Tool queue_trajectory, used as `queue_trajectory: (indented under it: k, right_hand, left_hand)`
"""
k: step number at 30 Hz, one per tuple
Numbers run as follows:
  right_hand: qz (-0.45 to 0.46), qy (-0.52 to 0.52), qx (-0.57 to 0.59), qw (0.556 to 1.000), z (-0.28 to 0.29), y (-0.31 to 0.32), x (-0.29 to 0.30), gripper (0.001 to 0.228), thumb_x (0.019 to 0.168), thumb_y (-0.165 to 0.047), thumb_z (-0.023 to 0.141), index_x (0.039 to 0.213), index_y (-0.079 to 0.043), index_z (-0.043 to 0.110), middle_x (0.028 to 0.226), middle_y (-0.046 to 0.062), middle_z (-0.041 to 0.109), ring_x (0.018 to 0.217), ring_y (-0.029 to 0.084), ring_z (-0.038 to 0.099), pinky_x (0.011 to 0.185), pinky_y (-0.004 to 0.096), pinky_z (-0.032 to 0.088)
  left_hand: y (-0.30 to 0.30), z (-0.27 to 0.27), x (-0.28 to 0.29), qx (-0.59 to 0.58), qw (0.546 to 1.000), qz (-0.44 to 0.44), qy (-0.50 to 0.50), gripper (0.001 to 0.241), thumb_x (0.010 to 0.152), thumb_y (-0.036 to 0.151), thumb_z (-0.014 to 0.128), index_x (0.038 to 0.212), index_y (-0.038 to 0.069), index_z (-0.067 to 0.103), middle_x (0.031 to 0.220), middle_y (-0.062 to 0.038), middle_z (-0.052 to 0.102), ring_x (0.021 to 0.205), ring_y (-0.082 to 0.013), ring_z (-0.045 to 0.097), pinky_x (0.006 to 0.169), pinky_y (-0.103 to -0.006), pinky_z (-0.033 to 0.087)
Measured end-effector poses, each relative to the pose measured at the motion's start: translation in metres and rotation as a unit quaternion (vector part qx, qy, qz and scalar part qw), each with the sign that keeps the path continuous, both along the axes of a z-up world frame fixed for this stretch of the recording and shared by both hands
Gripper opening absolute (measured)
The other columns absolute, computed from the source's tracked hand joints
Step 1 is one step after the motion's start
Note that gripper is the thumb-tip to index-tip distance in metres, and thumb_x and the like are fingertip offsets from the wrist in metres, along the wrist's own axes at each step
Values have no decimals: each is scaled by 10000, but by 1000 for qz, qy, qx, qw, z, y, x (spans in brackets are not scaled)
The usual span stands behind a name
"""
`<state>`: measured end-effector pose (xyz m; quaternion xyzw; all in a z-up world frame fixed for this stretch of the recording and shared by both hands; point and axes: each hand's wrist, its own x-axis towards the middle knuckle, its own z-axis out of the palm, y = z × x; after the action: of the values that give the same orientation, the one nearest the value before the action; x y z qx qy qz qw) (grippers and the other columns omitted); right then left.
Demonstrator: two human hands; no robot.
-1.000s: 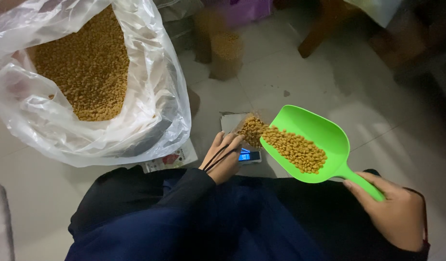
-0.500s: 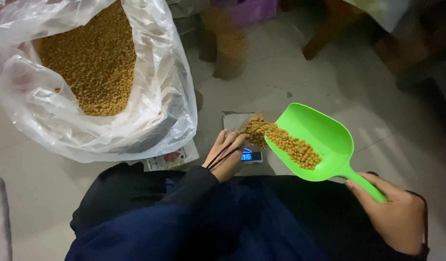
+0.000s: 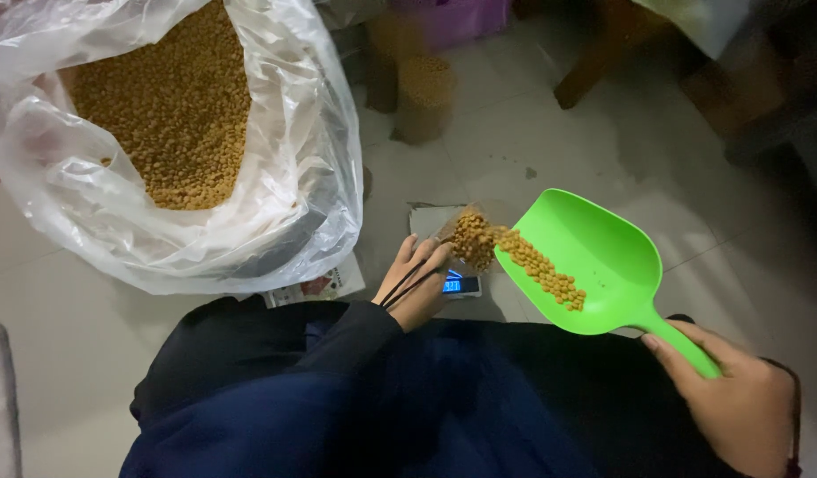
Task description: Scooping dry animal feed from a large bag and weighing it on a digital scale.
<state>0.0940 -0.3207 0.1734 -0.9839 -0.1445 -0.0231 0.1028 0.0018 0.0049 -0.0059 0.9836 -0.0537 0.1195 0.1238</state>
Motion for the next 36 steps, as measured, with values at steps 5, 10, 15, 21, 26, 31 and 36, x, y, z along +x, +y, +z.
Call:
queue_trajectory:
  k: [5,10,15,21,26,31,36]
  right_hand:
    - [33,-21,17,999,-6,-9,3,342,874,-339,834,1154,-147,804,808,119,742,573,151,686,583,293,516]
    - [23,-15,19,999,-5,-9,2,351,877,-341,836,1169,-151,799,820,117,745,596,161,707,593,293,527]
    - [42,-40,34,998,-9,-12,2,318,899,-356,835,1131,-143,795,852,120,743,637,161,709,617,285,524]
    - [18,-20,-17,999,-2,-5,-1,395,855,-392,838,1196,-193,810,799,114,751,598,189,717,592,309,531]
    - [32,-42,-33,998,-4,-9,1,412,838,-397,845,1180,-170,811,868,115,762,663,198,735,622,309,549]
    - [50,-34,-73,995,0,-6,4,425,824,-407,847,1170,-165,805,912,99,782,645,193,744,640,306,566]
    - [82,-29,-33,996,16,14,4,415,812,-368,838,1158,-142,799,892,120,763,664,218,733,624,314,555]
  left_hand:
    - [0,-14,2,-2,999,5,-35,367,826,230,661,1113,13,732,1318,-140,587,1291,-308,477,1152,-563,305]
    - [-1,-11,0,9,999,15,-34,376,841,204,648,1151,7,727,1354,-128,580,1303,-290,485,1164,-549,314]
    - [2,-4,1,-15,1000,2,-2,317,832,201,658,1086,24,727,1360,-125,583,1313,-303,484,1171,-564,304]
    - [-1,-11,1,-20,998,11,-61,419,812,200,658,1177,8,732,1365,-119,585,1306,-296,482,1167,-547,301]
    - [-1,-12,2,-1,1000,2,-31,363,819,198,662,1129,26,742,1380,-122,582,1316,-306,476,1169,-550,297]
    - [-1,-15,3,6,997,3,-75,336,844,194,657,1121,32,757,1367,-139,580,1291,-310,476,1149,-559,297]
    - [-2,-8,2,6,998,15,-65,332,835,200,660,1104,25,743,1389,-113,579,1320,-294,487,1182,-537,308]
